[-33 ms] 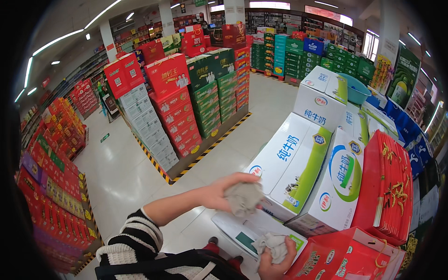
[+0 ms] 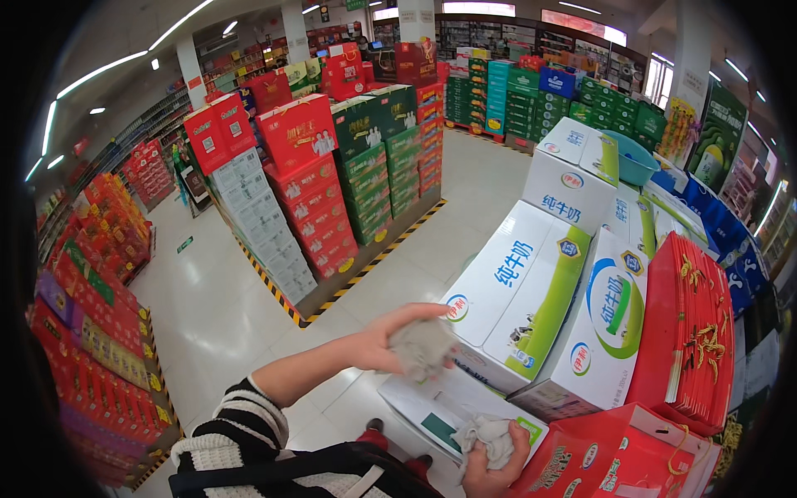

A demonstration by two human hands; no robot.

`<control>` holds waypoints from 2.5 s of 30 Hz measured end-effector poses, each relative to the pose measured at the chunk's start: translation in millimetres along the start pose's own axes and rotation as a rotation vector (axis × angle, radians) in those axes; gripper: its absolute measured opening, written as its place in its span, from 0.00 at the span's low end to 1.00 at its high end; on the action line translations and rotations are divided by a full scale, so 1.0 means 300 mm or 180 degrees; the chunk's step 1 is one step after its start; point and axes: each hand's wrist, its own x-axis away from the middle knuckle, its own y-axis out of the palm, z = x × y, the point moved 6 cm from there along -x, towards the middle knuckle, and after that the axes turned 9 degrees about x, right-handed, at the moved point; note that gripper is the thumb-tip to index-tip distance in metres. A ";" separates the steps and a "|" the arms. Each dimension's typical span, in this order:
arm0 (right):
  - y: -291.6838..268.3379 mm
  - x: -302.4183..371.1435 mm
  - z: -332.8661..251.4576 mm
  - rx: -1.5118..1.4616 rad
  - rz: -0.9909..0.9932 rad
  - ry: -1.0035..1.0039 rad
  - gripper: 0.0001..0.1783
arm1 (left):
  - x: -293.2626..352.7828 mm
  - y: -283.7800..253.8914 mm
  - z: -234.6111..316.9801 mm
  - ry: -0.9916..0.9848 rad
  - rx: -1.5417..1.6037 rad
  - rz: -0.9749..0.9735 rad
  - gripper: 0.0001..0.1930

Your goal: The person wipes the surfaces of multiple gift boxes and product packages with a cloth in a supermarket aisle. They handle red, green, blue, and white boxes, wiping each one and placing them back on the display.

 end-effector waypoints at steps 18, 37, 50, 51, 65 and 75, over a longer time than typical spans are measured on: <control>1.051 0.150 -0.336 -0.0937 -0.1443 -0.0247 0.19 | 0.804 -0.772 0.084 0.0027 0.1601 0.1663 0.37; 2.232 -0.015 -0.289 -0.0769 -0.3582 -0.0981 0.41 | 0.850 -1.469 0.052 0.0722 0.2218 0.1954 0.48; 2.609 -0.936 -0.139 -0.0493 -0.2707 -0.1454 0.39 | 0.058 -2.198 0.070 -0.0214 0.0675 0.2959 0.43; 2.649 -0.988 -0.125 -0.0494 -0.2640 -0.1279 0.40 | -0.003 -2.227 0.078 -0.0222 0.0768 0.2796 0.47; 3.266 -1.670 0.209 -0.3632 -0.2650 0.2404 0.30 | -0.469 -2.999 -0.091 -0.0324 0.2475 0.2454 0.48; 3.626 -2.495 0.220 -0.3954 -0.1955 0.2115 0.27 | -0.884 -3.643 0.112 -0.0200 0.1936 0.2120 0.37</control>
